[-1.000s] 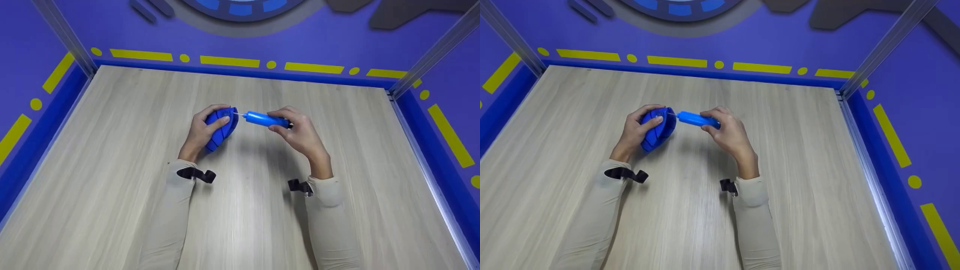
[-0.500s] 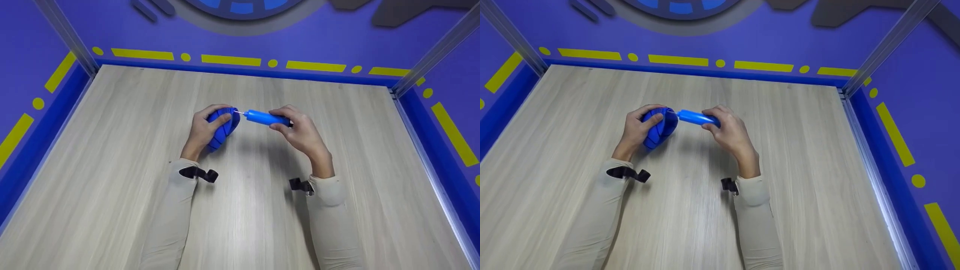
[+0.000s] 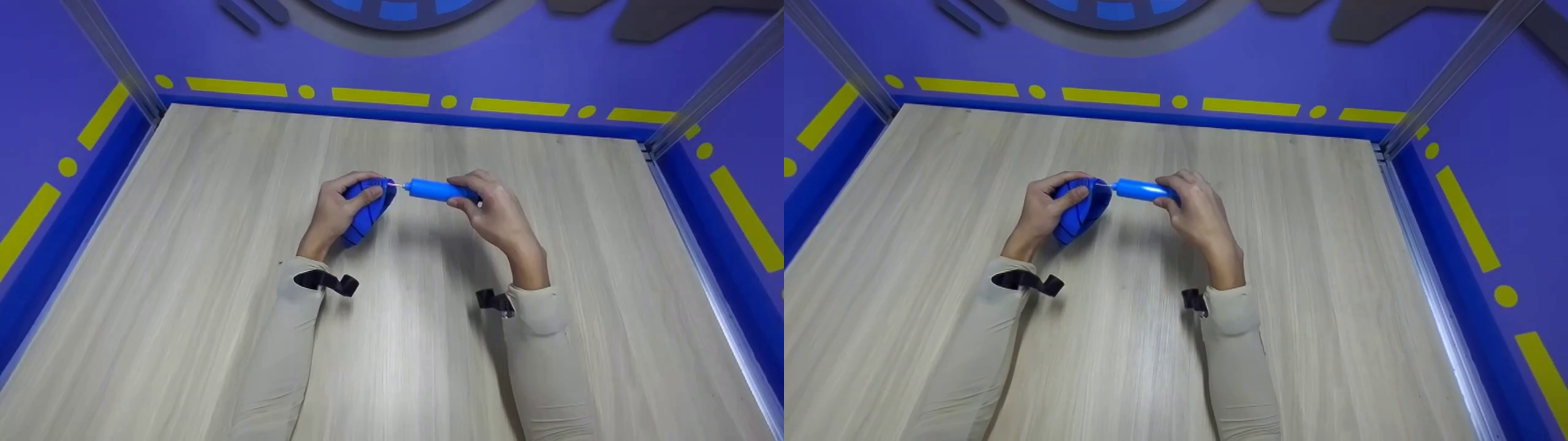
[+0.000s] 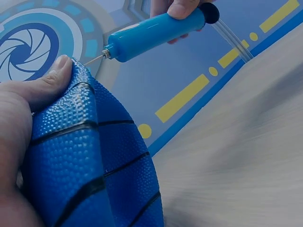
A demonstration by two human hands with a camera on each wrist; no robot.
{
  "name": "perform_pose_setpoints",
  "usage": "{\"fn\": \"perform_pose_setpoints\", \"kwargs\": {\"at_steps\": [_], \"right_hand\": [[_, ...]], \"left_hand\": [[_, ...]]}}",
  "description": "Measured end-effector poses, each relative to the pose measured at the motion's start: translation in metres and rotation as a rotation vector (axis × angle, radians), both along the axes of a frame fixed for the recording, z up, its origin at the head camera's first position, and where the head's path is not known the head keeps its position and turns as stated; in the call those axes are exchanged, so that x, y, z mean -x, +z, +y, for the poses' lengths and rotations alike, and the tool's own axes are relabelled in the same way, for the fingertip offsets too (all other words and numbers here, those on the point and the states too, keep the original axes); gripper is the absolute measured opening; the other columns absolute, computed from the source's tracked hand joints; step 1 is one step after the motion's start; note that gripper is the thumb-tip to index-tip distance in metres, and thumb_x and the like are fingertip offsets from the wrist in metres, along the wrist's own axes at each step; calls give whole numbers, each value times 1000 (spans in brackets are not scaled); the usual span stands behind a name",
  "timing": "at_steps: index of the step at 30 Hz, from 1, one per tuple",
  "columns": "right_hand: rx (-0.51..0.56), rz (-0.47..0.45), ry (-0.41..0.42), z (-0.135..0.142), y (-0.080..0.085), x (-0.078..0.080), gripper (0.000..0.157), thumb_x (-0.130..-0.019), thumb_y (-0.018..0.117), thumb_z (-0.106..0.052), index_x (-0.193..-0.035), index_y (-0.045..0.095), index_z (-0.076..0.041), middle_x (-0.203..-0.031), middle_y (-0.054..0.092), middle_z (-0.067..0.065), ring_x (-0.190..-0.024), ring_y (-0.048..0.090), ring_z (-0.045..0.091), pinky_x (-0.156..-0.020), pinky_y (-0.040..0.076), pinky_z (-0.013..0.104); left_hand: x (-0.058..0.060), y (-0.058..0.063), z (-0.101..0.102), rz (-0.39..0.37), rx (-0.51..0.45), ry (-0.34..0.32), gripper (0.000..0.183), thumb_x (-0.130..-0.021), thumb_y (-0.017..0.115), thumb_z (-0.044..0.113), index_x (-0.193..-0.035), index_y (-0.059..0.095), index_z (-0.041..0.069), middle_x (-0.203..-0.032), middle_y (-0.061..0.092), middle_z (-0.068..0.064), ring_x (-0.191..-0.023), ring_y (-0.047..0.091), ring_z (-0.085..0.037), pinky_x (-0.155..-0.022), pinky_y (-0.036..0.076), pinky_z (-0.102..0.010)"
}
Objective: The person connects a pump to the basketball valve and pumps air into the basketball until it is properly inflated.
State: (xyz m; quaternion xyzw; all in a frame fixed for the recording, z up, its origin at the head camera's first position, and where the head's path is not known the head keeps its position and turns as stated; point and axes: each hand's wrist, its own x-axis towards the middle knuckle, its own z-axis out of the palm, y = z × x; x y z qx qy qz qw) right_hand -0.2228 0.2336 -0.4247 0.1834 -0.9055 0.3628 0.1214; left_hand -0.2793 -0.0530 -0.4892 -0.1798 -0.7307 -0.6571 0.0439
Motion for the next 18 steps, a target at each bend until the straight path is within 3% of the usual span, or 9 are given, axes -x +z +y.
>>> {"fn": "perform_pose_setpoints", "kwargs": {"at_steps": [18], "right_hand": [[-87, 107, -11, -7, 5, -3, 28, -98, 77, -7, -124, 73, 3, -116, 70, 15, -110, 62, 33, -99, 51, 49]], "left_hand": [[-2, 1, 5, 19, 5, 18, 28, -99, 79, 18, -123, 78, 4, -120, 76, -7, -115, 68, -27, -102, 53, -48]]}}
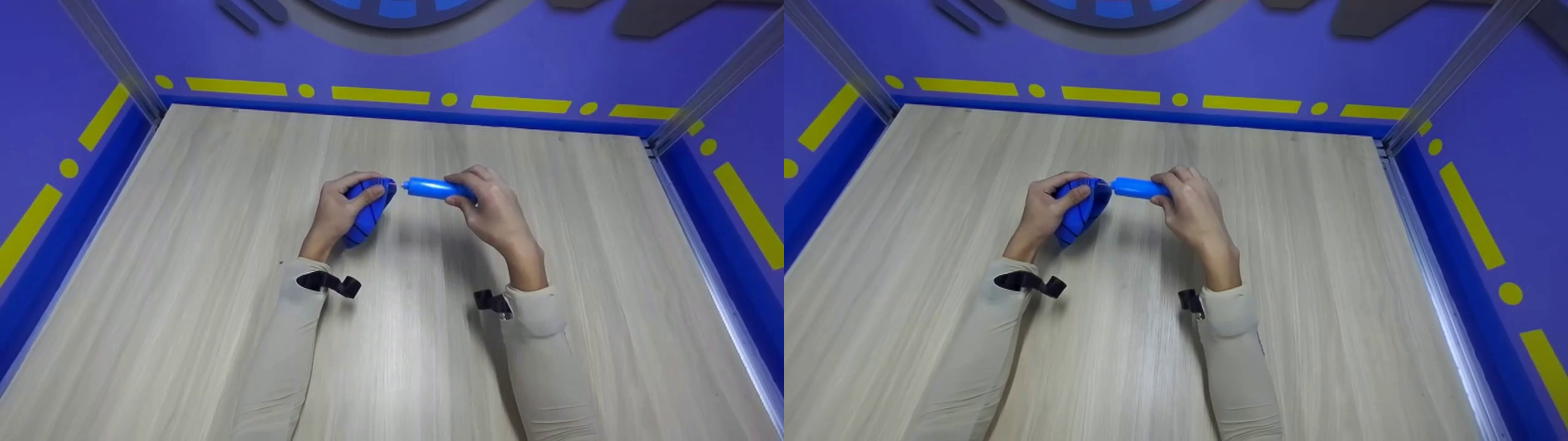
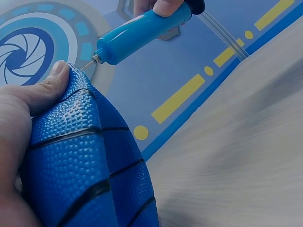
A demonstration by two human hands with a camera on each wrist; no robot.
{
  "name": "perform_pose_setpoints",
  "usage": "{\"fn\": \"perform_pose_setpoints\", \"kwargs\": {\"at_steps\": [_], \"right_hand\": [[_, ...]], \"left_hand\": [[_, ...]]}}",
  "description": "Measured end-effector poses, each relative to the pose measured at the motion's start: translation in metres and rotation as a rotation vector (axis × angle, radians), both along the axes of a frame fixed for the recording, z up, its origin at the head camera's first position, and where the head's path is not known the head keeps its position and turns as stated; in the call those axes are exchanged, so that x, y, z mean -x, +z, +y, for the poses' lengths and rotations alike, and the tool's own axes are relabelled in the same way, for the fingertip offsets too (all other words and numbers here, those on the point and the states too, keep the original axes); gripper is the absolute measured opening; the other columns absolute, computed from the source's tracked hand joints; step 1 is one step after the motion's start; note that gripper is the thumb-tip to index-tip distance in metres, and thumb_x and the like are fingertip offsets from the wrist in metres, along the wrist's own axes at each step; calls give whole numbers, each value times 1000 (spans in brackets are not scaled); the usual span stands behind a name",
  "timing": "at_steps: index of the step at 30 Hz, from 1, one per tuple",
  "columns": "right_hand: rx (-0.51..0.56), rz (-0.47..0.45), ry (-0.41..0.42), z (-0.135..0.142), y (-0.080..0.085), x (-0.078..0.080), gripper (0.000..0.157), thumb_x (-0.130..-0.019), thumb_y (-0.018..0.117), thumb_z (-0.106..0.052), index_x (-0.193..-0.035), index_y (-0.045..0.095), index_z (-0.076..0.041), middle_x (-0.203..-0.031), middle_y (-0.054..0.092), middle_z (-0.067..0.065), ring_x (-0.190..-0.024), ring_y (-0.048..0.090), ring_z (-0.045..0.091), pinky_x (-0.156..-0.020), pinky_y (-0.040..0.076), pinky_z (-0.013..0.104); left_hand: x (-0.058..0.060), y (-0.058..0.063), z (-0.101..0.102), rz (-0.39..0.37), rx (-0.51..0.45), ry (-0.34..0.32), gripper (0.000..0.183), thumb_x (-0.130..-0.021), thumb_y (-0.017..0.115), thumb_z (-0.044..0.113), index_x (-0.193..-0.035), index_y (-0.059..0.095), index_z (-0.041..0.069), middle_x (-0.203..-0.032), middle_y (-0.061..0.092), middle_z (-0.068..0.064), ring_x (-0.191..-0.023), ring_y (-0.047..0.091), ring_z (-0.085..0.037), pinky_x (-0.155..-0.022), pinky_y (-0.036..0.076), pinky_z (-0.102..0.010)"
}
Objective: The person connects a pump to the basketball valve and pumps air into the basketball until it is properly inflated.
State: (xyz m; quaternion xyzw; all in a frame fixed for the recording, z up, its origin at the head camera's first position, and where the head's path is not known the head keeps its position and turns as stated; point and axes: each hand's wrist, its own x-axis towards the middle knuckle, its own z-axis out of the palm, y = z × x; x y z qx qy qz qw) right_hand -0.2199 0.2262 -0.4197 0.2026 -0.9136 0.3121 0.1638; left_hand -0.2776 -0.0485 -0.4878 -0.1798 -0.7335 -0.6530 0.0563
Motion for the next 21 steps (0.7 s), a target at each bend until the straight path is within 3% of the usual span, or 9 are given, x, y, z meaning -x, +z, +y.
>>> {"fn": "perform_pose_setpoints", "kwargs": {"at_steps": [21], "right_hand": [[-24, 36, -20, -4, -1, 1, 27, -99, 76, -7, -123, 74, 4, -115, 71, 16, -108, 63, 33, -98, 51, 49]], "left_hand": [[0, 2, 3, 3, -20, 7, 27, -98, 80, 16, -121, 79, 3, -117, 77, -8, -112, 69, -26, -99, 53, -46]]}}
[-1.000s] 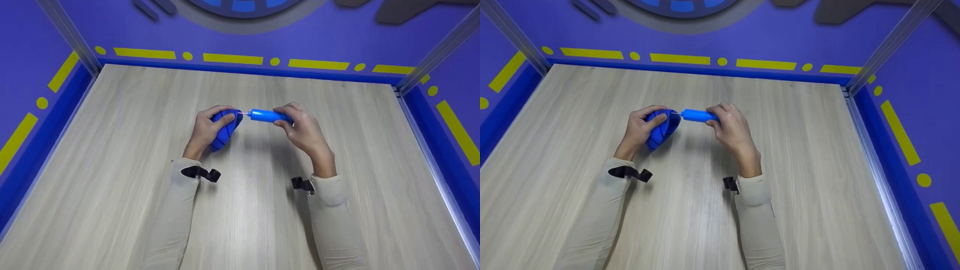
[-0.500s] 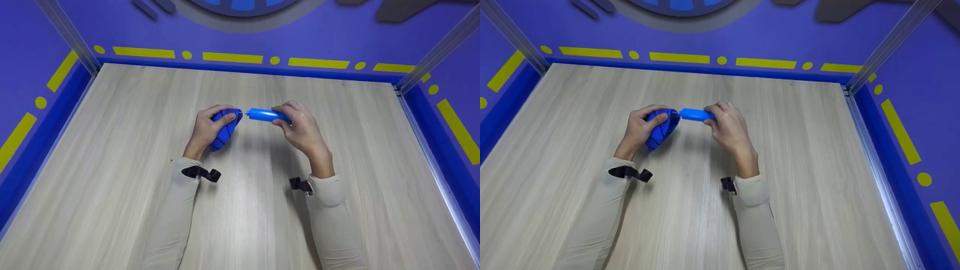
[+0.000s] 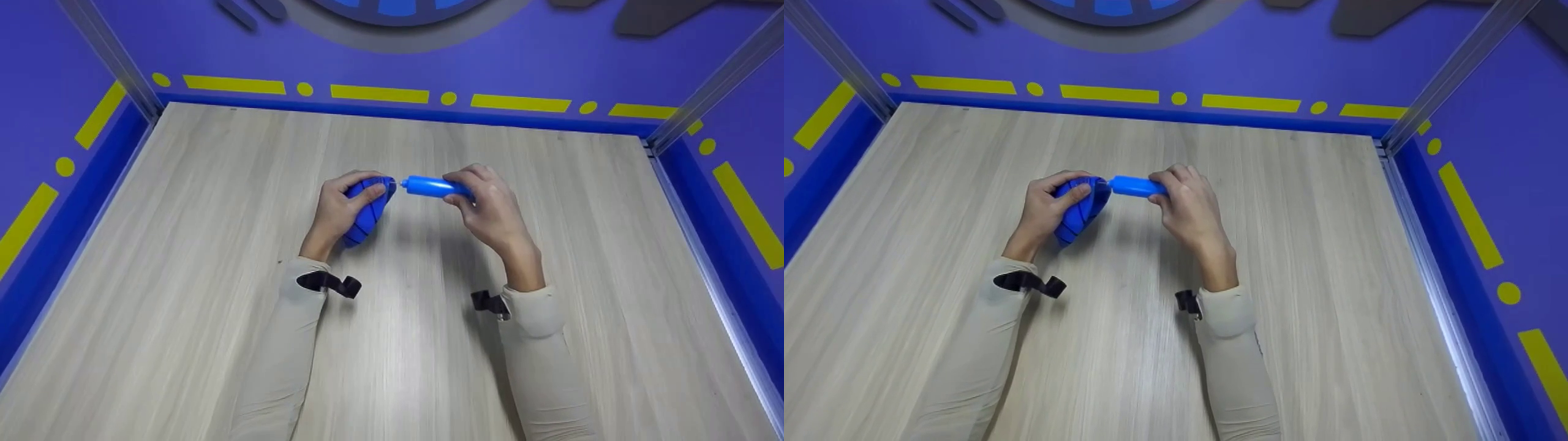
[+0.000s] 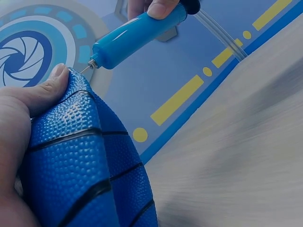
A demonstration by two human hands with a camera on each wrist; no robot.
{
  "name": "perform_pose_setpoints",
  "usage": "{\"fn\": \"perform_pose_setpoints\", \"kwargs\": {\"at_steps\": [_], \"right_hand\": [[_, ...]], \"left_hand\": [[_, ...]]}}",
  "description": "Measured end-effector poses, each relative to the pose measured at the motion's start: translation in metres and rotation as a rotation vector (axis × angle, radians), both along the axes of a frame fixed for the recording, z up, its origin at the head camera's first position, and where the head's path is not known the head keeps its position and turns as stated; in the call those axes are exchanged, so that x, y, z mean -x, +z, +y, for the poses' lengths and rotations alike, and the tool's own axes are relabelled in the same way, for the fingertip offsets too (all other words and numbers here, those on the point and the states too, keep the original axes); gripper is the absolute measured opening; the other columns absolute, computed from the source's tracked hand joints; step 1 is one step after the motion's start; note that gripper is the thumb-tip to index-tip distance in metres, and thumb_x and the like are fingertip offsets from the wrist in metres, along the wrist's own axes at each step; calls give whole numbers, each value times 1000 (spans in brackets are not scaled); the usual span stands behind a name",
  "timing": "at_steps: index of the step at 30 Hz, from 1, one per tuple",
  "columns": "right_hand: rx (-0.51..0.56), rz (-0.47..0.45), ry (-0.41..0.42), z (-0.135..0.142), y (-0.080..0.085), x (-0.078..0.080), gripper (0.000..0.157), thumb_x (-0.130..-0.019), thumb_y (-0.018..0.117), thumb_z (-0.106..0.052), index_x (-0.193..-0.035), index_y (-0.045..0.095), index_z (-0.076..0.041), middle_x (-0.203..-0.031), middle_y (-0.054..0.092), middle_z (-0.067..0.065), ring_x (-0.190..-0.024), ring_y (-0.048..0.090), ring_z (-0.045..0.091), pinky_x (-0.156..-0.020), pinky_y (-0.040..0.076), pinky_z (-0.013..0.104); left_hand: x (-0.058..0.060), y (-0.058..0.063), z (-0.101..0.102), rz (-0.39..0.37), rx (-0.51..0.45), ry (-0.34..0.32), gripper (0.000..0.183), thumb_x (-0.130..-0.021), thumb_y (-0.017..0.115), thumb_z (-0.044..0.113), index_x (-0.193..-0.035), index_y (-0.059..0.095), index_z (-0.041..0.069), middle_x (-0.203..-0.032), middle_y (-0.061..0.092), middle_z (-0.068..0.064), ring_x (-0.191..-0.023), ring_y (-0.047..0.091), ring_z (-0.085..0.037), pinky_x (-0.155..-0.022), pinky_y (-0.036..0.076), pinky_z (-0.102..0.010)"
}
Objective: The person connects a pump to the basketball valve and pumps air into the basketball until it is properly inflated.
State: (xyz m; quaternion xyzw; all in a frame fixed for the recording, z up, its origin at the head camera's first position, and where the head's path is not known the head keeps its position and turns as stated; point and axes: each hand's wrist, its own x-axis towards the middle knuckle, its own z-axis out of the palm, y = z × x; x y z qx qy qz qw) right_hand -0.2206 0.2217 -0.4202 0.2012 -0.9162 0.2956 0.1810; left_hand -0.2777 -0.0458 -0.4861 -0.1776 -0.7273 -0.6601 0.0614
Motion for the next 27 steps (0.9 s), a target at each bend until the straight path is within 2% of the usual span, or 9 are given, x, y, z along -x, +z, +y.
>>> {"fn": "perform_pose_setpoints", "kwargs": {"at_steps": [12, 21, 27], "right_hand": [[16, 8, 0, 0, 0, 0, 25, -100, 75, -6, -122, 74, 4, -115, 70, 17, -108, 63, 33, -98, 51, 49], [11, 43, 17, 1, -1, 1, 23, -98, 76, -3, -120, 74, 5, -115, 70, 19, -109, 62, 36, -98, 51, 51], [3, 53, 18, 1, -2, 1, 23, -99, 75, -4, -120, 74, 4, -115, 70, 18, -108, 62, 36, -97, 50, 51]], "left_hand": [[-3, 4, 1, -8, 34, 16, 28, -97, 82, 20, -122, 80, 7, -120, 76, -6, -115, 68, -26, -101, 53, -48], [-3, 3, 3, 22, 35, -8, 31, -98, 80, 18, -123, 77, 0, -119, 76, -8, -115, 69, -27, -101, 53, -48], [-3, 3, 3, 25, 39, -7, 30, -98, 80, 17, -123, 77, 1, -118, 76, -8, -114, 69, -27, -100, 54, -48]]}}
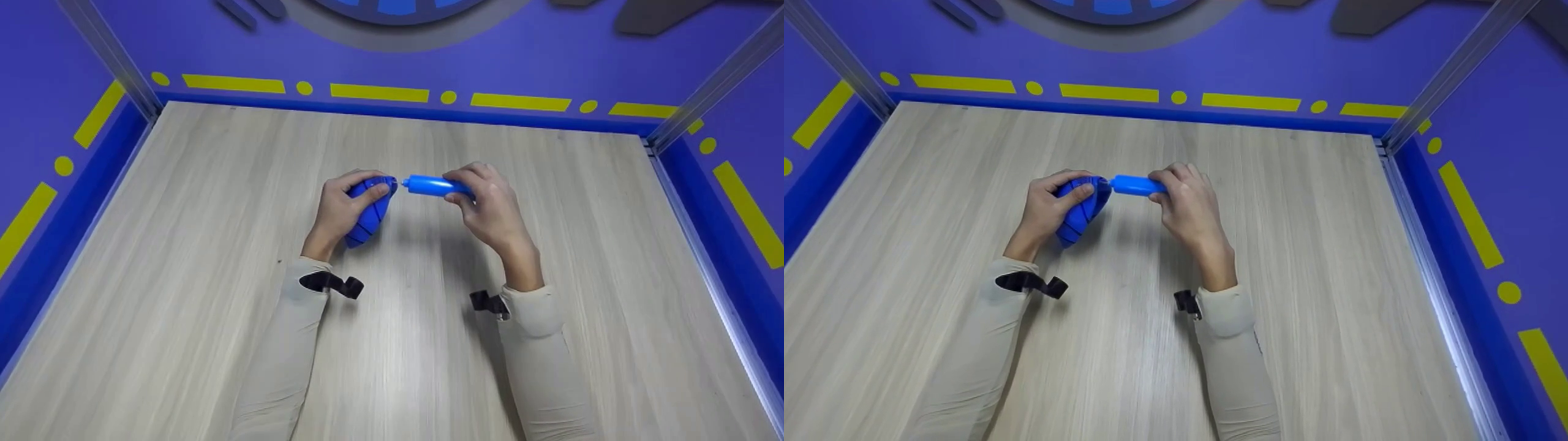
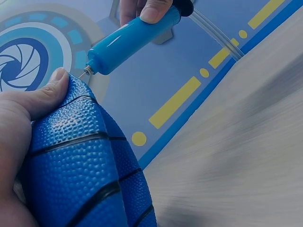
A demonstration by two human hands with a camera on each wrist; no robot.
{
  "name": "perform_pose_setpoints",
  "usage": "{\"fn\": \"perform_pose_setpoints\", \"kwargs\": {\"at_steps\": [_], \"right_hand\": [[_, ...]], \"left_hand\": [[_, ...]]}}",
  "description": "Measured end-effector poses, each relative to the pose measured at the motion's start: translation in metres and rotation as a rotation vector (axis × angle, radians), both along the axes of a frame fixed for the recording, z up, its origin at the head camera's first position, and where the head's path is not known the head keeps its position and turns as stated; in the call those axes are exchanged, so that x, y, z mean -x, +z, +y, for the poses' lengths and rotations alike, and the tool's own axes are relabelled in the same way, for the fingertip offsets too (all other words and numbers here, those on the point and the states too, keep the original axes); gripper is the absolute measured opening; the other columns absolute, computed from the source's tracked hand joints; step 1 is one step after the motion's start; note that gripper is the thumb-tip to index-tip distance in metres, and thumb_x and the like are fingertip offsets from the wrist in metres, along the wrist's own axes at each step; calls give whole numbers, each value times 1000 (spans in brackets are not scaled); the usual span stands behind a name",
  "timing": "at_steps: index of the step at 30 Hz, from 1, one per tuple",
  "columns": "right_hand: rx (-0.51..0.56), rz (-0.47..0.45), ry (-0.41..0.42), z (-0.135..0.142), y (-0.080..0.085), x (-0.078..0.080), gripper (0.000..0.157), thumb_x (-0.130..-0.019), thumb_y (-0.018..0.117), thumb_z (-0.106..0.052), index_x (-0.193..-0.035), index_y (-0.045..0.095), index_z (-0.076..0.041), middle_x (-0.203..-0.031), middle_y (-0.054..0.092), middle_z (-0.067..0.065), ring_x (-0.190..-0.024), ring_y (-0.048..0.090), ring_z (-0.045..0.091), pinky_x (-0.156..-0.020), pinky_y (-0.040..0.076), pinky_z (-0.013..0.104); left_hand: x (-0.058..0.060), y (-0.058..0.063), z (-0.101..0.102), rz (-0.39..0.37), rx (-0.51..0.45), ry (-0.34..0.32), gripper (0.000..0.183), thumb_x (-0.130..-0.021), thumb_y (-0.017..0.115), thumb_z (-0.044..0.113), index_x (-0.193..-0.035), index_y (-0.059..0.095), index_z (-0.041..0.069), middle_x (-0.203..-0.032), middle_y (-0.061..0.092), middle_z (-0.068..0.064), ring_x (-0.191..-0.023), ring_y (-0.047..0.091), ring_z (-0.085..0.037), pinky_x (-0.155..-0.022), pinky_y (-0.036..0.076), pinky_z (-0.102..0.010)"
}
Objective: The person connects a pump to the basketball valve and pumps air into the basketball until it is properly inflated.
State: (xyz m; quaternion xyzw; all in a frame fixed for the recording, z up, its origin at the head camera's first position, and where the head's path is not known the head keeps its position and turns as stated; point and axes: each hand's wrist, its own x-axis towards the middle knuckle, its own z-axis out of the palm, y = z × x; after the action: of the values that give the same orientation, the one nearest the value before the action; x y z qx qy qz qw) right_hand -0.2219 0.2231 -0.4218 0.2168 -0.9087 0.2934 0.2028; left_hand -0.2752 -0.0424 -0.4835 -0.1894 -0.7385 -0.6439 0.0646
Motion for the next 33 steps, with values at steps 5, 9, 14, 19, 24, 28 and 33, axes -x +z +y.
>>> {"fn": "perform_pose_setpoints", "kwargs": {"at_steps": [5, 9, 14, 19, 24, 28, 33], "right_hand": [[-3, 3, 0, 0, 0, 0, 23, -99, 75, -5, -120, 74, 5, -115, 70, 18, -109, 62, 36, -98, 51, 51], [-11, 11, -1, 0, 0, 0, 23, -99, 76, -5, -120, 75, 4, -115, 71, 18, -109, 63, 36, -97, 51, 51], [-18, 19, -3, -1, 1, 0, 23, -98, 77, -6, -119, 75, 4, -115, 71, 17, -108, 64, 36, -96, 51, 52], [-18, 20, -8, -2, 1, 0, 23, -99, 76, -6, -119, 75, 4, -114, 72, 17, -107, 64, 35, -95, 52, 51], [-16, 18, -16, -3, 1, 0, 23, -99, 76, -7, -119, 76, 4, -114, 72, 17, -107, 64, 35, -95, 53, 50], [-18, 23, -16, -4, 1, 0, 23, -99, 76, -8, -119, 76, 3, -114, 72, 17, -106, 64, 35, -95, 53, 50], [-22, 35, -19, -4, 1, 1, 23, -98, 77, -8, -118, 76, 3, -113, 72, 16, -105, 65, 35, -94, 52, 50]], "left_hand": [[0, 0, 0, 6, 6, -2, 29, -98, 81, 17, -122, 78, 2, -118, 76, -9, -113, 69, -27, -100, 55, -48], [-1, 1, 0, 3, 6, -1, 31, -97, 81, 17, -123, 77, -1, -118, 76, -10, -114, 69, -28, -100, 54, -48], [-1, 1, 1, -5, -2, 1, 30, -97, 81, 17, -122, 77, -1, -117, 76, -9, -112, 69, -27, -99, 54, -48], [-1, 0, 2, 3, -4, 5, 29, -97, 81, 17, -121, 78, -1, -116, 77, -8, -112, 70, -27, -100, 54, -46], [-1, 0, 3, 9, 0, 5, 28, -98, 80, 17, -121, 79, 2, -117, 76, -9, -111, 70, -26, -100, 54, -46], [-3, 1, 3, 6, 8, 10, 27, -98, 80, 17, -121, 79, 4, -116, 77, -8, -111, 70, -26, -100, 55, -46], [-2, 2, 5, 12, 12, 7, 26, -98, 80, 18, -120, 80, 5, -116, 77, -8, -112, 70, -26, -100, 55, -46]]}}
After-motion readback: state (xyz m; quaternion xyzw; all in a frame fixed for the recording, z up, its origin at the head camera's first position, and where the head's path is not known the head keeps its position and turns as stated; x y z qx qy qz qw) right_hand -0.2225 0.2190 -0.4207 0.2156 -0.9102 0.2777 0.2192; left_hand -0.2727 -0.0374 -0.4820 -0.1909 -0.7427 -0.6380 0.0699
